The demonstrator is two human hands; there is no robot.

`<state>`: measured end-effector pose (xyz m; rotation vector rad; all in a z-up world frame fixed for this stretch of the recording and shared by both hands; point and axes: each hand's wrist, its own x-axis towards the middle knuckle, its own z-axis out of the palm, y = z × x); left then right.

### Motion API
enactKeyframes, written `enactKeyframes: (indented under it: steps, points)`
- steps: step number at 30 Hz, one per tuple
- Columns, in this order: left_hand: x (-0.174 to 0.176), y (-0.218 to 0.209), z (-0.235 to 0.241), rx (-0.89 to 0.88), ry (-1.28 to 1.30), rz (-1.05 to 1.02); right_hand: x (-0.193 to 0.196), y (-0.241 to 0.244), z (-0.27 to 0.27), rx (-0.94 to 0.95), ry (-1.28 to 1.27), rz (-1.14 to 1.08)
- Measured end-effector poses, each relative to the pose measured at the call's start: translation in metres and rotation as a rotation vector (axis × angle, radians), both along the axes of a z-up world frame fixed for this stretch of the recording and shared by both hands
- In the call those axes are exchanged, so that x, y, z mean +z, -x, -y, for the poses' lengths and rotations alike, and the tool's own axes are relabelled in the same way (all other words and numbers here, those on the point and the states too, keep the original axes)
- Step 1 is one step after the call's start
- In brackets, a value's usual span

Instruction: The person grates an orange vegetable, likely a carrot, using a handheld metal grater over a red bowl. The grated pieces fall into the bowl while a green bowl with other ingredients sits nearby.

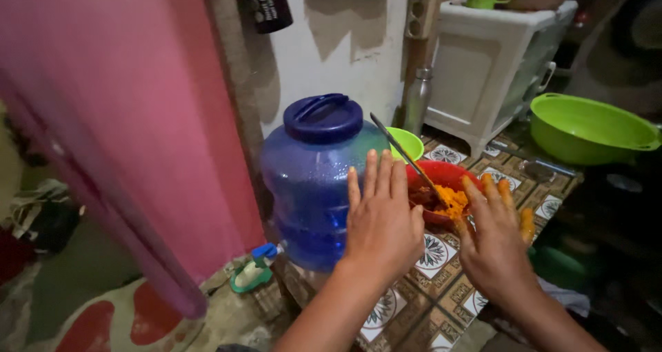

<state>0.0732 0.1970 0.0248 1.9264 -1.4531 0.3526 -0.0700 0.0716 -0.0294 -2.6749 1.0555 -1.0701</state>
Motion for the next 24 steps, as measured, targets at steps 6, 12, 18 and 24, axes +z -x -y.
enactKeyframes:
  steps: [6,12,18,24]
  points:
    - [0.01,0.019,-0.043,0.001,0.034,-0.008,0.008,0.015,-0.043,0.043,0.055,0.057]
    - [-0.001,0.032,-0.093,0.026,0.05,0.001,0.011,0.026,-0.09,0.041,-0.053,0.023]
    - [0.007,0.021,-0.116,0.006,0.072,0.008,0.022,0.015,-0.118,0.032,0.05,0.051]
    - [0.026,-0.016,-0.133,-0.019,-0.012,0.016,0.03,-0.024,-0.14,-0.007,0.039,0.043]
